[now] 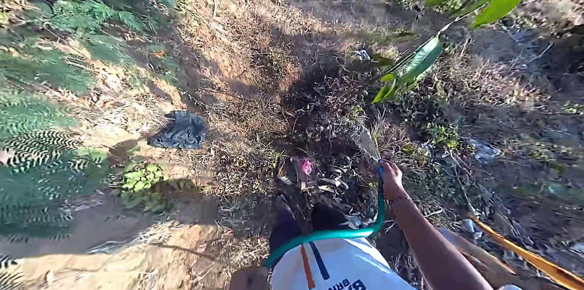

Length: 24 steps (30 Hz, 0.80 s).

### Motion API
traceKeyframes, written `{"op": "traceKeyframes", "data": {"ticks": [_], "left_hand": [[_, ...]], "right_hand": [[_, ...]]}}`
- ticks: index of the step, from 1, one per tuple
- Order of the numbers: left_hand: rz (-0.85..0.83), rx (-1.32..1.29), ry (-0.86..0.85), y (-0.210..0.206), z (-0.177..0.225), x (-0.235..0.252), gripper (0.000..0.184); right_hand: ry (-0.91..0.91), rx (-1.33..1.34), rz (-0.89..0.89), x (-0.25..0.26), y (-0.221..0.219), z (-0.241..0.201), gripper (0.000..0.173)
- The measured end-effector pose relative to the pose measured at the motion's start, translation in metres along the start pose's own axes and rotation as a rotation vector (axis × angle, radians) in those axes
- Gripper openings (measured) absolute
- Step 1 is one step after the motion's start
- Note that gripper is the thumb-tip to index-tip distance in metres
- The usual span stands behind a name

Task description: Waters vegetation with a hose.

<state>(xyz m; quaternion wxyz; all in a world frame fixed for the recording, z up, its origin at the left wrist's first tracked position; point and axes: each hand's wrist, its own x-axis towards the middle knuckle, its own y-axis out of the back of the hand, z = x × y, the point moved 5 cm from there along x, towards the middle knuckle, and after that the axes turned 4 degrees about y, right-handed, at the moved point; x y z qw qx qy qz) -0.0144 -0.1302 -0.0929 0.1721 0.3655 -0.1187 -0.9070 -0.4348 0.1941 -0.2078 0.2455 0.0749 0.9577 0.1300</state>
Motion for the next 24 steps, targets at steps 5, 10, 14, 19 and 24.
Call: {"op": "traceKeyframes", "data": {"ticks": [5,10,14,19,24], "left_hand": [[0.129,-0.005,-0.023,0.058,0.022,0.044,0.035],[0.169,-0.141,-0.111,0.088,0.060,0.079,0.034],[0.078,-0.244,-0.119,0.095,0.080,0.107,0.038],[0.160,-0.229,-0.050,0.095,0.130,0.158,0.026],[0.251,-0.133,-0.056,0.113,0.192,0.261,0.033]], "right_hand": [[-0.043,-0.004,0.075,-0.016,-0.014,-0.032,0.032],[-0.056,0.063,0.128,-0.014,-0.033,-0.033,0.030],[-0.076,0.096,0.107,0.000,-0.048,-0.033,0.029],[-0.135,0.106,0.183,0.039,-0.076,-0.045,0.028],[-0.196,0.201,0.208,0.107,-0.127,-0.072,0.024]]}}
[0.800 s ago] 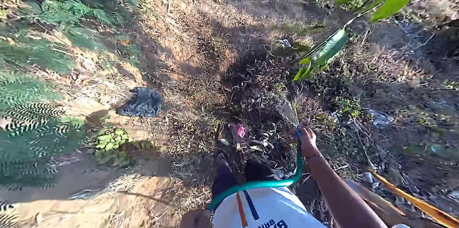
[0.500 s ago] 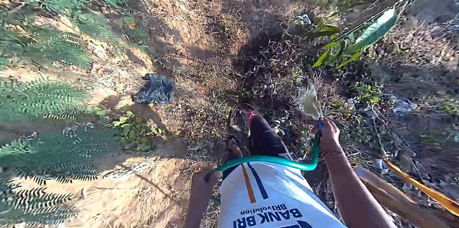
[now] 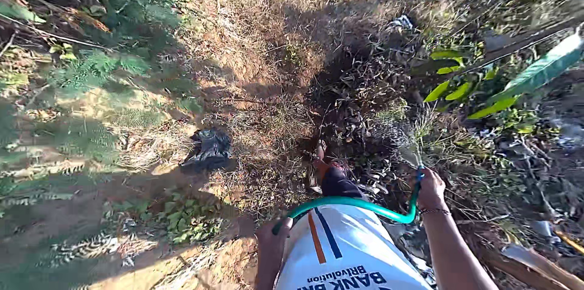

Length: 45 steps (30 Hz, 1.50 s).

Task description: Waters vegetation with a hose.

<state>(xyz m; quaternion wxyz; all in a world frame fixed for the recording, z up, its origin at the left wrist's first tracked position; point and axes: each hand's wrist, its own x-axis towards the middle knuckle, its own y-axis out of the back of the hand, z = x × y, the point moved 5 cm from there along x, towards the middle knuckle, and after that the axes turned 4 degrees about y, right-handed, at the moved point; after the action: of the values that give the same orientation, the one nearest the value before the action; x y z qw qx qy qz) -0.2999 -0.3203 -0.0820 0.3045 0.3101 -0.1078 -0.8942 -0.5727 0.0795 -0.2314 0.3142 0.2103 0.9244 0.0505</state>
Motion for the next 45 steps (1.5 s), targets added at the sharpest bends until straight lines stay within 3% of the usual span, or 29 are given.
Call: {"op": "traceKeyframes", "data": {"ticks": [2,4,8,13,19,22,26,30,34,39,45], "left_hand": [[0.044,0.010,0.042,-0.007,0.033,0.050,0.042],[0.091,0.034,0.030,-0.008,0.088,0.095,0.038],[0.102,0.034,-0.258,-0.019,0.205,0.188,0.043],[0.067,0.048,-0.417,-0.038,0.335,0.263,0.046],[-0.013,0.015,-0.595,-0.062,0.447,0.350,0.036],[-0.076,0.031,-0.646,-0.080,0.487,0.416,0.044],[-0.192,0.050,-0.617,-0.114,0.531,0.531,0.045],[-0.311,0.006,-0.529,-0.136,0.566,0.680,0.047],[-0.339,0.080,-0.448,-0.113,0.637,0.810,0.043],[-0.354,0.058,-0.391,-0.087,0.742,0.884,0.039],[-0.434,0.058,-0.383,-0.117,0.842,0.964,0.034]], "right_hand": [[-0.032,0.058,0.012,0.026,-0.035,-0.013,0.021],[-0.066,0.085,0.041,0.041,-0.066,-0.032,0.021],[-0.104,0.133,0.087,0.067,-0.135,-0.095,0.021],[-0.122,0.271,0.170,0.092,-0.188,-0.164,0.021],[-0.095,0.396,0.209,0.128,-0.243,-0.224,0.022],[-0.097,0.438,0.281,0.156,-0.283,-0.249,0.021],[-0.091,0.481,0.356,0.206,-0.348,-0.264,0.016],[-0.090,0.436,0.443,0.261,-0.440,-0.291,0.017],[-0.148,0.389,0.493,0.296,-0.544,-0.352,0.020],[-0.174,0.405,0.510,0.312,-0.639,-0.452,0.021],[-0.103,0.434,0.537,0.372,-0.695,-0.530,0.024]]}}
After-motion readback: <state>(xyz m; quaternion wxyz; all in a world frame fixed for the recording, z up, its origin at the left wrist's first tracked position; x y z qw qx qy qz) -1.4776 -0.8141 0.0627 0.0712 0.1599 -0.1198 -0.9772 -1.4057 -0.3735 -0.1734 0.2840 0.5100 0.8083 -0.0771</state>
